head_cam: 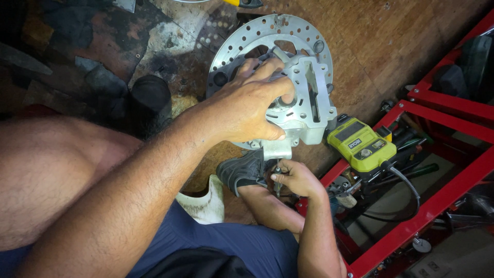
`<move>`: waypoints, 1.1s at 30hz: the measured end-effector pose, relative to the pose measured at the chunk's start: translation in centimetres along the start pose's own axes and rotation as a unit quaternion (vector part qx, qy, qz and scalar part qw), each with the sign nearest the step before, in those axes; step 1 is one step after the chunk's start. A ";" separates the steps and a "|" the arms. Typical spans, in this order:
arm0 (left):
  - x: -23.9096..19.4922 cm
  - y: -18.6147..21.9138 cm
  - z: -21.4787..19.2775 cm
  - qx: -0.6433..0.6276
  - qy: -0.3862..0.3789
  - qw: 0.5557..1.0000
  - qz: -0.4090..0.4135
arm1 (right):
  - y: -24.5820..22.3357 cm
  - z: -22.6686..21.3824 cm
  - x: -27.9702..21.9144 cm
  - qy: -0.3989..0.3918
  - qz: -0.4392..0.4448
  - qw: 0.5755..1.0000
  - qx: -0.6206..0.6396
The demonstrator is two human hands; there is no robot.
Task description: Repairing and cleaning a motorcycle brake disc and caliper assembly using hand tools
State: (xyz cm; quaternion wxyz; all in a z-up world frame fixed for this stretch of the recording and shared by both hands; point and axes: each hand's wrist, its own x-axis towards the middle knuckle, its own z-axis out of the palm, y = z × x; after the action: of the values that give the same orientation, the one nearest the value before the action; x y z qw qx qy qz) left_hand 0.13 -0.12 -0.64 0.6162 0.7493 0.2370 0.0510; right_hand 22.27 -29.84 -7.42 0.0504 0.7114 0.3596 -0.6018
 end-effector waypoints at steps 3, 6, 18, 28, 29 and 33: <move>-0.3 0.3 -0.1 -0.004 0.004 1.000 0.003 | -1.8 -0.6 -0.5 0.000 0.007 1.000 0.016; -0.1 0.1 0.0 -0.001 0.008 1.000 0.004 | -1.1 -0.5 -0.2 0.002 0.008 1.000 0.011; -0.2 0.3 -0.2 -0.001 0.005 1.000 -0.002 | -1.5 -0.5 -0.4 -0.003 0.013 0.999 0.034; 0.6 -1.1 0.8 0.054 -0.004 0.998 0.024 | -1.6 -0.5 -0.8 0.000 0.011 1.000 0.002; 0.6 -1.4 1.0 0.057 0.013 0.997 0.044 | -1.1 -0.5 -0.8 0.002 -0.022 1.000 -0.022; 0.9 -1.4 0.3 0.073 0.019 0.992 0.103 | -0.8 -0.6 -0.8 0.018 -0.044 0.995 -0.088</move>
State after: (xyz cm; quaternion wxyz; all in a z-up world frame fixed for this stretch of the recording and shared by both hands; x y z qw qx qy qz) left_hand 0.67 0.17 -2.20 0.5463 0.8118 0.1738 0.1110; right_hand 22.26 -29.30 -6.25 0.0795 0.6988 0.4424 -0.5564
